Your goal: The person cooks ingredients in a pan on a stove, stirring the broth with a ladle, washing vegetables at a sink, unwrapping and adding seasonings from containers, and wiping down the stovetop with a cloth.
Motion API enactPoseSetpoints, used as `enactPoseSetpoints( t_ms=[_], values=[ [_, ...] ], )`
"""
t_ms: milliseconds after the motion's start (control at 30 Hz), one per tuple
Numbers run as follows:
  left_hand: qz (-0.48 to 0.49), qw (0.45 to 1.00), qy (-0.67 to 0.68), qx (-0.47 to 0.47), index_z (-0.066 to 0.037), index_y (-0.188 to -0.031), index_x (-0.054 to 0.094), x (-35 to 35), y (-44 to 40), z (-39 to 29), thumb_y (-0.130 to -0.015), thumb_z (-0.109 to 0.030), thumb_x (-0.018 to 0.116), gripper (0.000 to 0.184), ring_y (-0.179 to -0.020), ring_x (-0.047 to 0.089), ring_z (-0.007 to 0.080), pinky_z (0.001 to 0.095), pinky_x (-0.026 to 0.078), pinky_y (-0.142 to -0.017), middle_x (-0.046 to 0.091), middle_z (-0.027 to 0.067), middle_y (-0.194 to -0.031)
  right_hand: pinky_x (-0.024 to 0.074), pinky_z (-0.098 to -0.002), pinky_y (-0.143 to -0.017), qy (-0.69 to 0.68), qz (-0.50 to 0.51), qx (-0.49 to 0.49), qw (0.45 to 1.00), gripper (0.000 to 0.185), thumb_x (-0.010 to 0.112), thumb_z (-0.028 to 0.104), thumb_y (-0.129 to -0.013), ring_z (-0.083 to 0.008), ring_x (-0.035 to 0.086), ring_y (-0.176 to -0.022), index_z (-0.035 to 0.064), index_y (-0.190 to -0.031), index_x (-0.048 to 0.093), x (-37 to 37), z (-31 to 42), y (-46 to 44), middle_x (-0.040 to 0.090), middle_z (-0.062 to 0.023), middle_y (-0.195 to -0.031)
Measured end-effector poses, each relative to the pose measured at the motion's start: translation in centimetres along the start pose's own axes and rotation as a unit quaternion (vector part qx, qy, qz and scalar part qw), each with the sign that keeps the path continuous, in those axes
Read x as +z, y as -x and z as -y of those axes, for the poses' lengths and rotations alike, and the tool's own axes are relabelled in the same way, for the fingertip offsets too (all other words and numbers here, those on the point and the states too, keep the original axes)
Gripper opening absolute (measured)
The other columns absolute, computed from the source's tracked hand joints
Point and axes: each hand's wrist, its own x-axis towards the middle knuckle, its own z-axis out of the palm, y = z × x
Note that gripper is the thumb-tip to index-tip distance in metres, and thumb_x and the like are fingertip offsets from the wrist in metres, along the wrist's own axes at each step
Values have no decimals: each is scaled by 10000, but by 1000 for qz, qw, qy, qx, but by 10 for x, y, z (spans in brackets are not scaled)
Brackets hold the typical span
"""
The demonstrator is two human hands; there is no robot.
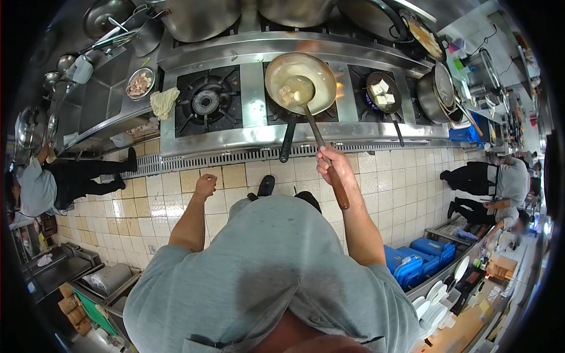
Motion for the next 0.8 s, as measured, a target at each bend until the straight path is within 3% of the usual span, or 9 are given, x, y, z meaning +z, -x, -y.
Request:
enactPoseSetpoints(
  t_ms=[167, 233, 367, 567, 633, 667, 733, 767, 800],
  values=[
    [32, 996, -41, -69, -50, -1079, 676, -3, 12, 39, -939, -317, 621, 307, -623, 661, 189, 349, 531, -487, 657, 69, -788, 363, -272, -475, 100, -22, -47, 994, 163, 604, 121, -977, -118, 475, -531, 11, -1096, 587, -2, -6, -1, 564, -50, -813],
    [38, 993, -54, -99, -41, -1034, 687, -3, 19, 46, -938, -311, 608, 298, -610, 661, 194, 349, 533, -479, 650, 72, -769, 359, -279, -476, -44, 12, 11, 999, 131, 599, 114, -977, -121, 478, -529, 16, -1062, 583, -5, -2, -1, 571, -55, -823],
    [26, 994, -43, -100, -44, -1038, 689, -5, 21, 46, -941, -311, 601, 298, -605, 658, 189, 345, 530, -479, 647, 66, -763, 352, -278, -475, -64, 19, 15, 998, 125, 587, 109, -981, -122, 478, -526, 16, -1063, 577, -2, -7, -2, 575, -57, -835],
    [15, 998, -25, -58, -51, -1159, 665, -5, 15, 19, -939, -329, 625, 357, -647, 643, 167, 330, 521, -499, 662, 68, -840, 362, -267, -487, 110, -9, -46, 993, 100, 583, 111, -980, -104, 495, -545, 21, -1002, 618, 0, -13, 3, 553, -48, -734],
    [12, 998, -24, -49, -55, -1155, 667, -3, 17, 4, -938, -330, 626, 353, -647, 642, 166, 328, 519, -498, 662, 64, -837, 468, -326, -543, 344, -44, -91, 934, 197, 603, 96, -951, -170, 606, -611, -31, -1094, 651, -8, -13, -6, 650, -111, -789],
    [9, 999, -26, -41, -59, -1152, 669, -4, 17, 4, -937, -330, 627, 349, -647, 641, 165, 327, 518, -498, 661, 59, -835, 468, -326, -543, 344, -42, -90, 934, 197, 603, 96, -951, -170, 606, -611, -31, -1094, 651, -5, -10, -4, 650, -111, -789],
    [12, 999, -21, -36, -61, -1147, 671, -4, 13, 6, -937, -331, 629, 344, -642, 641, 165, 326, 516, -497, 662, 56, -833, 485, -313, -579, 548, -93, -220, 802, 375, 615, 88, -927, -168, 602, -627, -4, -1291, 617, 0, -1, 4, 645, -104, -779],
    [16, 999, -17, -29, -64, -1143, 673, -3, 12, 5, -937, -331, 630, 340, -638, 640, 165, 326, 515, -496, 662, 53, -832, 513, -329, -646, 653, -131, -369, 648, 455, 639, 87, -900, -207, 634, -675, 20, -1347, 587, -4, -4, -3, 668, -135, -819],
    [15, 999, -17, -29, -64, -1143, 673, -4, 13, 5, -937, -331, 630, 340, -638, 640, 165, 326, 515, -496, 662, 53, -832, 513, -329, -646, 653, -131, -370, 648, 455, 639, 87, -900, -207, 634, -675, 20, -1347, 587, -11, -6, 0, 668, -134, -819]
  ],
)
